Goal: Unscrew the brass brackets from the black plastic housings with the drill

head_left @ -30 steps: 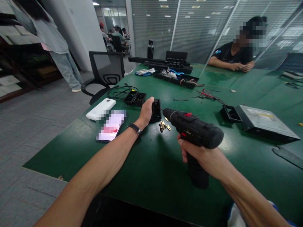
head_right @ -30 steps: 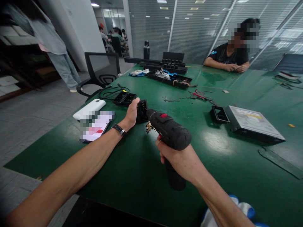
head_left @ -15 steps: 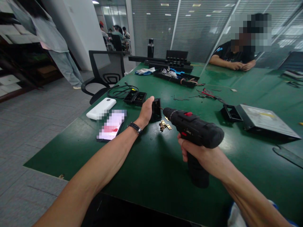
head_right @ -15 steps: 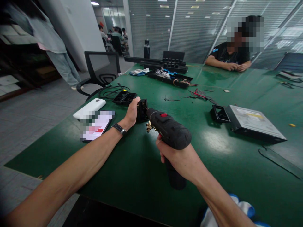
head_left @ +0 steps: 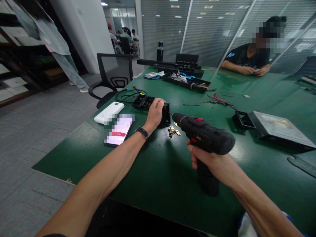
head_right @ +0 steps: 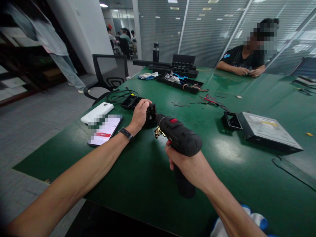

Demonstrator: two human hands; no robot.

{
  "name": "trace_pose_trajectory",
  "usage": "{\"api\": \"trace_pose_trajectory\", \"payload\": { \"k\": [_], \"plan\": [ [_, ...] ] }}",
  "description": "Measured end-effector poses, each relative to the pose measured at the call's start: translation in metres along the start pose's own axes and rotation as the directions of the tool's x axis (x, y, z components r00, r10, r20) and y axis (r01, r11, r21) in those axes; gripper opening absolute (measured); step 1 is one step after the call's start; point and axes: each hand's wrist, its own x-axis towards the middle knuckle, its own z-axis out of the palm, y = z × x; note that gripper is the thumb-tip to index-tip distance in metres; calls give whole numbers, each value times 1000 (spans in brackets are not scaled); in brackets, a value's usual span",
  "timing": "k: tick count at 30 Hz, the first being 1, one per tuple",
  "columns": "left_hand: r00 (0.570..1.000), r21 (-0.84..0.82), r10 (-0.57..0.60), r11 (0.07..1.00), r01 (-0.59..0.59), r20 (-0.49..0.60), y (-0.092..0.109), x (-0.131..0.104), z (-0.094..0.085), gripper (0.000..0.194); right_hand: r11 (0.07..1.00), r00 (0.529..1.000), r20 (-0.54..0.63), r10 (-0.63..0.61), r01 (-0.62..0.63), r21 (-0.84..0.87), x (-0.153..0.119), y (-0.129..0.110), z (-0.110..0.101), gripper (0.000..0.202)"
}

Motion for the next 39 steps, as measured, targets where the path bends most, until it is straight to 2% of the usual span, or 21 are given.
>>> {"api": "trace_pose_trajectory", "payload": {
  "k": [2,4,6,9,12,17,20,23,26,33,36,39],
  "plan": [
    [989,126,140,981,-146,51,2,0,-5,27,1000,1000,4,-10,10,3,0,0,0,18],
    [959,300,253,911,-282,131,2,-1,-10,31,1000,1000,5,-16,16,5,1,2,0,19],
    [917,505,315,766,-397,243,3,-3,-15,32,1000,1000,8,-11,11,6,1,4,-1,21],
    [849,707,350,474,-524,396,10,-7,-21,32,1000,1000,17,-6,6,7,1,5,-2,21],
    [805,758,363,303,-578,469,19,-11,-25,34,1000,1000,19,-12,13,-19,1,5,-3,19],
    [787,769,335,219,-600,519,24,-17,-26,44,1000,999,28,-27,27,9,0,9,-4,21],
    [787,766,315,221,-604,530,21,-20,-25,47,999,999,28,-33,32,27,1,11,-4,21],
    [805,763,302,272,-587,511,16,-21,-24,53,999,999,25,-24,24,23,4,10,-3,20],
    [824,740,285,365,-565,489,11,-20,-23,61,1000,1000,16,3,-3,21,5,8,-1,20],
    [860,588,269,639,-496,433,-2,-15,-24,69,997,999,26,-26,24,68,2,4,-1,13],
    [886,547,242,712,-440,396,-7,-14,-25,68,998,1000,13,-14,14,57,2,0,1,14],
    [889,482,235,770,-417,394,-12,-13,-26,70,999,1000,10,17,-18,39,2,-4,2,18]
  ]
}}
